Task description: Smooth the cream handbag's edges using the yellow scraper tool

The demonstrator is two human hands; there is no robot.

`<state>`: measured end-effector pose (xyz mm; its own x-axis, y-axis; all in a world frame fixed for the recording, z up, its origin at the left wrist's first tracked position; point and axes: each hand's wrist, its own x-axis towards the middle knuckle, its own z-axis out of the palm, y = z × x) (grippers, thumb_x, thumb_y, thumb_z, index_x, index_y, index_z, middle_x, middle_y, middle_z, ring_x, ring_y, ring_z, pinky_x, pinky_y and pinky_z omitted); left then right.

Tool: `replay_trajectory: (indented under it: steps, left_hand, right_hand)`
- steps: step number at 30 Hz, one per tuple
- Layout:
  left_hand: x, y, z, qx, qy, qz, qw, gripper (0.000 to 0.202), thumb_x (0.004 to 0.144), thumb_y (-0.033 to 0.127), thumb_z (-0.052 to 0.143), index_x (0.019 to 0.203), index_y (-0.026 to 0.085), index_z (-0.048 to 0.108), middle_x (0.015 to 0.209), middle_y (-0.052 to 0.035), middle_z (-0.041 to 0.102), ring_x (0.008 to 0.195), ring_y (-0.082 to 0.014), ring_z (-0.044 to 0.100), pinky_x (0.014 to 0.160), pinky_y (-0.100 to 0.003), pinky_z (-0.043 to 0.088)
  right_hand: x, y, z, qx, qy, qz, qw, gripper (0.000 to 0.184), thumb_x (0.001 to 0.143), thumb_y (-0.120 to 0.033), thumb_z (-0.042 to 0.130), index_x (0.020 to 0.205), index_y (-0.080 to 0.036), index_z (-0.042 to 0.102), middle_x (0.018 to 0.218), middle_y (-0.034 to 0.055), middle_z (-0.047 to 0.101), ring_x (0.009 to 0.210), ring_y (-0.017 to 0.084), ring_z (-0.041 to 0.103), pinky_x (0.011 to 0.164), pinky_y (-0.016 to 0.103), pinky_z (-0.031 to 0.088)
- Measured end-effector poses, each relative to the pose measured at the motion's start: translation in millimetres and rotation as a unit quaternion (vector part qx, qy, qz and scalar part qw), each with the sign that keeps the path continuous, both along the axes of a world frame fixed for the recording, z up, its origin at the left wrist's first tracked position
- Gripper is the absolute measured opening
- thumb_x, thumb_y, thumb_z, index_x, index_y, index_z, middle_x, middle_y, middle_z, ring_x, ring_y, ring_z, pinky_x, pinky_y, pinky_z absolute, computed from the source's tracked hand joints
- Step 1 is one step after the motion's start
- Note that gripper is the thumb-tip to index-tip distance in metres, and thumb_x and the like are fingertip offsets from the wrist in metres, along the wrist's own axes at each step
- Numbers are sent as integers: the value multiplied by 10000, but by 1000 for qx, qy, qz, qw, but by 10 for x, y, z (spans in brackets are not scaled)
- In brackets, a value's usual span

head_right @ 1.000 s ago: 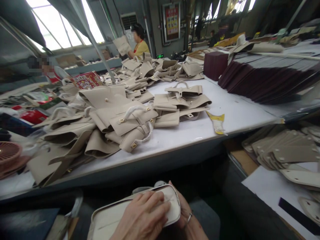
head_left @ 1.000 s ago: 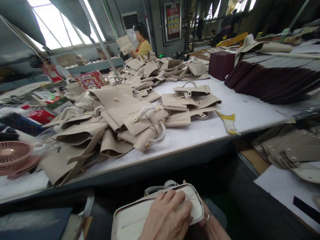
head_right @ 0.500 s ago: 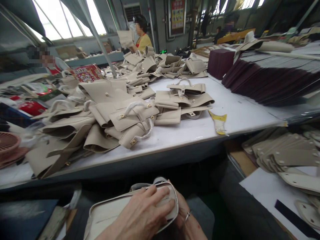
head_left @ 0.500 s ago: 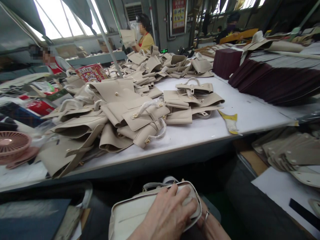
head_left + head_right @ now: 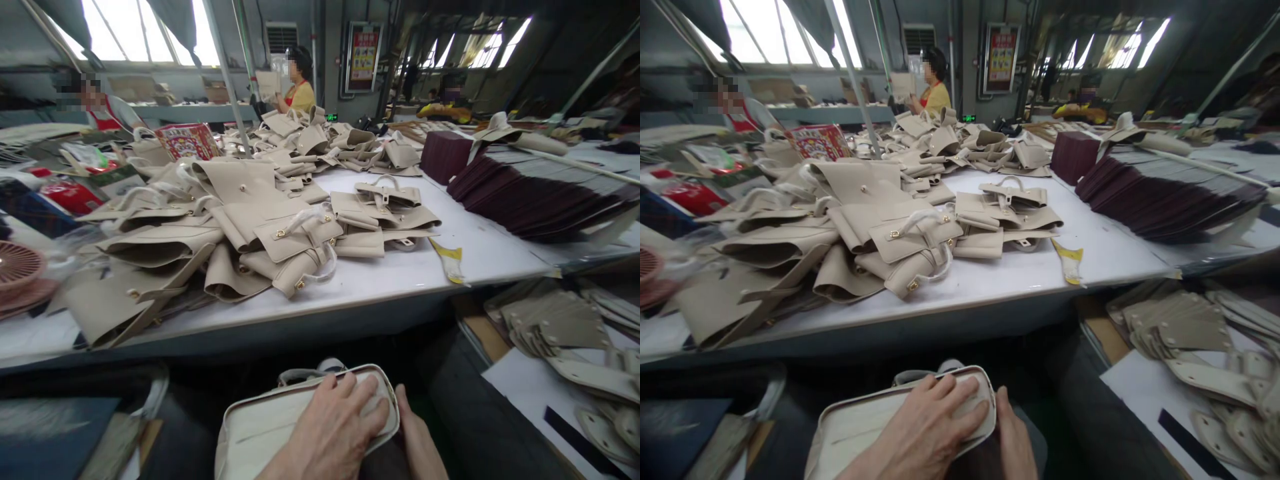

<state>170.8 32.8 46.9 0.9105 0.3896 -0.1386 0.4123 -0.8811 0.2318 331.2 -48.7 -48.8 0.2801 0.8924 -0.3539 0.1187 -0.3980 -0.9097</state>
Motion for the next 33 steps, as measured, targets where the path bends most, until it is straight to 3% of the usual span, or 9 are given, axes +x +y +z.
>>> replay_trajectory:
  steps: [4, 11, 14, 18, 21, 24, 27, 29, 33]
  left_hand:
    - [-34, -17, -86, 20, -22, 1, 1000, 430, 926, 424, 513, 1312, 262, 414, 1408, -43, 449, 1058, -256, 499, 824, -425, 422]
    - [-30, -36, -234, 68, -76, 26, 994, 333, 1014, 401, 339, 1280, 250, 471, 1306, -14, 547, 950, -216, 508, 742, -381, 365]
    - [-7, -33, -280, 78, -86, 37, 993, 328, 1034, 358, 271, 1250, 262, 499, 1246, -1, 590, 909, -211, 522, 723, -385, 359]
    - [-9, -5, -287, 40, -76, 32, 996, 318, 1026, 354, 303, 1256, 254, 500, 1285, -9, 582, 937, -221, 545, 737, -391, 402]
    - [-12, 57, -214, -34, -61, 24, 997, 284, 987, 375, 411, 1224, 256, 512, 1261, -12, 585, 965, -240, 565, 741, -393, 457]
    - [27, 149, -97, -78, -43, 25, 996, 309, 830, 302, 606, 1113, 203, 532, 1123, -35, 621, 921, -265, 601, 715, -392, 509]
    - [100, 245, 5, -85, -43, 42, 995, 268, 766, 129, 537, 1025, 194, 521, 986, -26, 641, 819, -248, 639, 664, -367, 533]
    - [149, 301, 47, -87, -63, 52, 993, 252, 785, 85, 461, 990, 218, 524, 971, -13, 633, 787, -231, 652, 642, -346, 536]
    - [212, 412, 96, -112, -110, 89, 984, 289, 811, 160, 439, 1054, 251, 564, 1093, -24, 588, 778, -221, 655, 645, -356, 545]
  right_hand:
    - [112, -130, 114, 54, -84, 40, 994, 457, 925, -570, 482, 1131, -205, 663, 1059, 84, 658, 981, 219, 644, 868, 266, 528]
    - [41, 14, 281, 136, -262, 67, 953, 395, 1000, -410, 386, 814, -186, 652, 703, 17, 561, 621, 114, 583, 612, 204, 465]
    - [30, 64, 304, 172, -309, 69, 933, 385, 1005, -361, 380, 784, -192, 646, 670, 9, 554, 585, 105, 573, 584, 209, 450]
    - [16, 64, 315, 155, -315, 80, 933, 392, 1010, -366, 343, 822, -187, 638, 724, 33, 562, 635, 125, 582, 616, 241, 462]
    - [7, 49, 350, 111, -273, 96, 951, 433, 1008, -422, 304, 871, -180, 636, 817, 65, 571, 731, 155, 592, 693, 276, 476]
    - [29, 51, 378, 57, -180, 76, 979, 477, 985, -528, 329, 790, -184, 595, 803, 43, 536, 728, 156, 554, 681, 281, 452]
    - [83, 89, 358, 1, -63, 10, 998, 553, 916, -656, 412, 647, -181, 503, 675, -3, 447, 618, 132, 464, 572, 277, 387]
    - [116, 124, 340, -26, 35, -10, 999, 574, 845, -701, 512, 633, -168, 508, 640, -17, 422, 586, 124, 442, 541, 275, 377]
    - [143, 177, 355, -58, 194, -10, 979, 513, 773, -668, 648, 749, -169, 530, 671, -25, 455, 602, 123, 464, 531, 271, 432]
